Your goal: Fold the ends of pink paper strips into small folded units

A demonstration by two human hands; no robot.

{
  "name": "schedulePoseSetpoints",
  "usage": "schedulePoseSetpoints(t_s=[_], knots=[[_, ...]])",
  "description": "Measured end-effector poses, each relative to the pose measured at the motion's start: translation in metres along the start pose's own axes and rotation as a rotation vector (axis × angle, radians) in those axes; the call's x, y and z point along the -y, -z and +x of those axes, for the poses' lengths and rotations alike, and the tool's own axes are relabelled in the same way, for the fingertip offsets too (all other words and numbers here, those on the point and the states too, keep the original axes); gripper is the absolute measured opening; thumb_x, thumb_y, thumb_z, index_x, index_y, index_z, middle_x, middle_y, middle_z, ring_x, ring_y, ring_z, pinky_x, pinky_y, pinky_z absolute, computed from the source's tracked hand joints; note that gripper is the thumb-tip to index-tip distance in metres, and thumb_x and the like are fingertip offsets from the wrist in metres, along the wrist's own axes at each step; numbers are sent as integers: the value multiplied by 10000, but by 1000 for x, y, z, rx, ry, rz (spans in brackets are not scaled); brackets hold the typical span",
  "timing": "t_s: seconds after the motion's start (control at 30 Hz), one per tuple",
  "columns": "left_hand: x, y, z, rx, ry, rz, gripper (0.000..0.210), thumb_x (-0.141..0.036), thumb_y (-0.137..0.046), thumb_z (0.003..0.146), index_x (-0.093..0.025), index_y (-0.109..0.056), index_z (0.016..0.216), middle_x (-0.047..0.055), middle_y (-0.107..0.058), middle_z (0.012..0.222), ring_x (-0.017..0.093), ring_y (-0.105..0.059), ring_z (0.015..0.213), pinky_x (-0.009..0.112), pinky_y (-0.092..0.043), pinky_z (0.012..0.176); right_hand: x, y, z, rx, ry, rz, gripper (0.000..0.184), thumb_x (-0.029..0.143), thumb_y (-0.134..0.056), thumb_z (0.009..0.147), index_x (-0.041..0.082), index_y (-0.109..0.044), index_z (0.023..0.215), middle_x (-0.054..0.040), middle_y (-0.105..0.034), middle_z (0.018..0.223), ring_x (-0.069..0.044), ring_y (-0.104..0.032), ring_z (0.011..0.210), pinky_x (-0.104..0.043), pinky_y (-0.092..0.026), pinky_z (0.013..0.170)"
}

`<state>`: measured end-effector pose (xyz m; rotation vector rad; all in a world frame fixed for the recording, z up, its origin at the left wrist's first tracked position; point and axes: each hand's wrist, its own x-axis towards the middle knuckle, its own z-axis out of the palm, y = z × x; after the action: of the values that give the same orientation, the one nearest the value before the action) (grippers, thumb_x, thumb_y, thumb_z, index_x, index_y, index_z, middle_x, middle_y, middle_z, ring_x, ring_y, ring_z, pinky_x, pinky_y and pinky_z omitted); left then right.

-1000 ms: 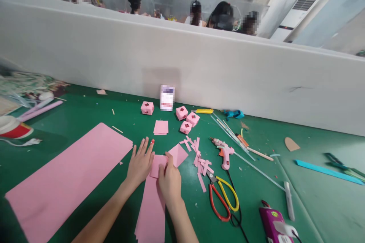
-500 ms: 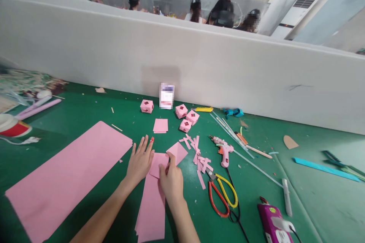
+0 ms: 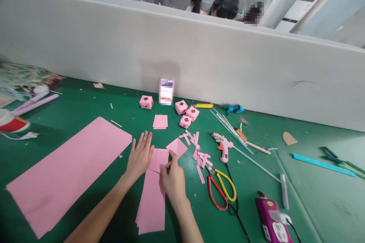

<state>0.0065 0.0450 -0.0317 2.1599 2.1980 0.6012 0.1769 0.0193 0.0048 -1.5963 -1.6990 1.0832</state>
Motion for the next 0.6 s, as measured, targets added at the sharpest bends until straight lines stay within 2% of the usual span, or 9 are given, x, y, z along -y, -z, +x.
schedulePoseSetpoints(t_s=[0.17,0.3,0.43,0.6], knots=[[2,-2,0,-11,5,-81,537,-299,-327,1050,-86,-374,1541,205,-363,1610,335,-287,1525,612,-217,1220,-9,13,0,-18,4,10,515,262,-549,880,143,-470,1375,41,-631,668,-194,-630,593,-276,-459,611],[5,-1,0,-38,33,-189,500,-276,-321,1052,-90,-400,1509,202,-453,1564,338,-318,1512,618,-255,1209,-5,25,18,-63,47,12,508,287,-557,893,142,-469,1372,21,-657,716,-187,-637,604,-276,-469,612],[9,2,0,-92,69,-303,436,-247,-315,1049,-124,-445,1447,179,-559,1460,327,-392,1472,599,-343,1176,15,26,66,-67,195,-92,481,265,-512,920,141,-465,1383,-29,-689,846,-189,-673,696,-270,-486,641],[12,3,0,-152,84,-409,393,-183,-317,1029,-165,-457,1396,157,-612,1321,282,-498,1369,533,-452,1103,38,9,139,-48,248,-191,475,199,-540,919,162,-467,1387,-19,-711,849,-196,-691,748,-272,-503,695]])
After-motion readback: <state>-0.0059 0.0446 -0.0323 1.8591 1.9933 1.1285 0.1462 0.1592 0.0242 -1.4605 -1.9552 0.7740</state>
